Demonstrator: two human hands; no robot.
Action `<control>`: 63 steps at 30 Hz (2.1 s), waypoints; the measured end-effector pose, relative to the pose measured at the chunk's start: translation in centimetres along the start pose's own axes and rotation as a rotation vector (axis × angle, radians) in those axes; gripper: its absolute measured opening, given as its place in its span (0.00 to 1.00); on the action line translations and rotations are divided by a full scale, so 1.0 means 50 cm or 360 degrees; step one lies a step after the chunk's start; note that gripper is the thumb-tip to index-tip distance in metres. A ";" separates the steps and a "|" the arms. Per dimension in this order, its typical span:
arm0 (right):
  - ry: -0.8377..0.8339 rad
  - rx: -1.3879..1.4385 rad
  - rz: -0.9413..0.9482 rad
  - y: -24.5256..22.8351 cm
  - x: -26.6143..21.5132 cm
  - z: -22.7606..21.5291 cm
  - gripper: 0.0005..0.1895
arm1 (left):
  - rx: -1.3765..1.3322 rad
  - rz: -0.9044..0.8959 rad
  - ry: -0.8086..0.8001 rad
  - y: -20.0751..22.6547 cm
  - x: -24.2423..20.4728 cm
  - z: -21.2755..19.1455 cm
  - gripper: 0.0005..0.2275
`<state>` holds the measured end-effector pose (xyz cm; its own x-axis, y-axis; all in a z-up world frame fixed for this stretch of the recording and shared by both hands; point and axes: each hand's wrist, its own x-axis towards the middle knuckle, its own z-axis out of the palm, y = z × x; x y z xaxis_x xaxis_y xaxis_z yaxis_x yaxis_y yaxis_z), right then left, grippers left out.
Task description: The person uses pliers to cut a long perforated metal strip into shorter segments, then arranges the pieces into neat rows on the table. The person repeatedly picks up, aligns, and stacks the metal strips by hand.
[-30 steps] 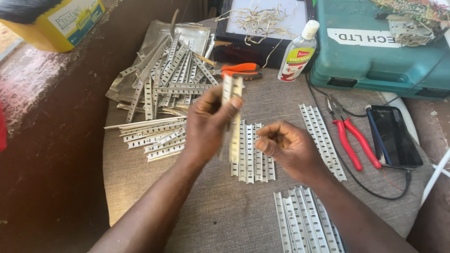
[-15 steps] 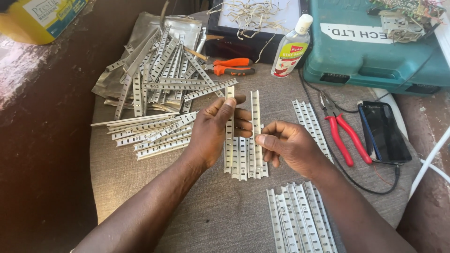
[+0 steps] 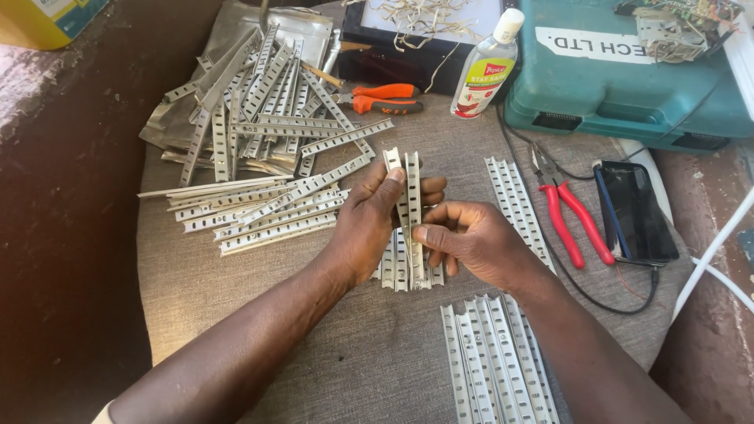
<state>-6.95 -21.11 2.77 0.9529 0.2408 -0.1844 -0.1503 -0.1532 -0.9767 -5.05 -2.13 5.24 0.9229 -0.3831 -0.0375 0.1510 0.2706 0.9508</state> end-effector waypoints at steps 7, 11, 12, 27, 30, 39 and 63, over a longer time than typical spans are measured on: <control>0.0060 0.0024 -0.0057 0.027 0.006 -0.013 0.12 | 0.0618 0.0024 -0.0006 0.002 0.007 0.002 0.24; 0.0148 -0.0050 -0.0019 -0.020 -0.040 -0.041 0.12 | 0.0623 0.0192 -0.0022 -0.024 0.023 -0.027 0.27; 0.0172 -0.0177 0.0002 -0.034 -0.061 -0.049 0.12 | 0.0537 0.0271 -0.0054 -0.019 0.022 -0.031 0.27; 0.0486 -0.0532 0.1247 -0.025 -0.333 0.022 0.10 | 0.0445 0.0412 -0.0011 -0.005 0.025 -0.054 0.25; 0.0533 -0.0581 0.1257 -0.016 -0.348 0.005 0.12 | 0.0548 0.0442 0.0010 0.003 0.020 -0.065 0.24; 0.0550 -0.0811 0.1274 -0.036 -0.333 0.023 0.16 | 0.0831 0.0825 0.0026 -0.009 0.048 -0.111 0.08; 0.0695 -0.0900 -0.0240 -0.014 0.028 -0.055 0.12 | 0.2227 -0.0066 -0.0010 0.078 0.047 -0.264 0.08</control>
<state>-4.78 -23.27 3.50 0.9885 -0.0876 0.1235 0.0375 -0.6488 -0.7601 2.39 9.70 4.80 0.9244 -0.3740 -0.0748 -0.2998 -0.8338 0.4636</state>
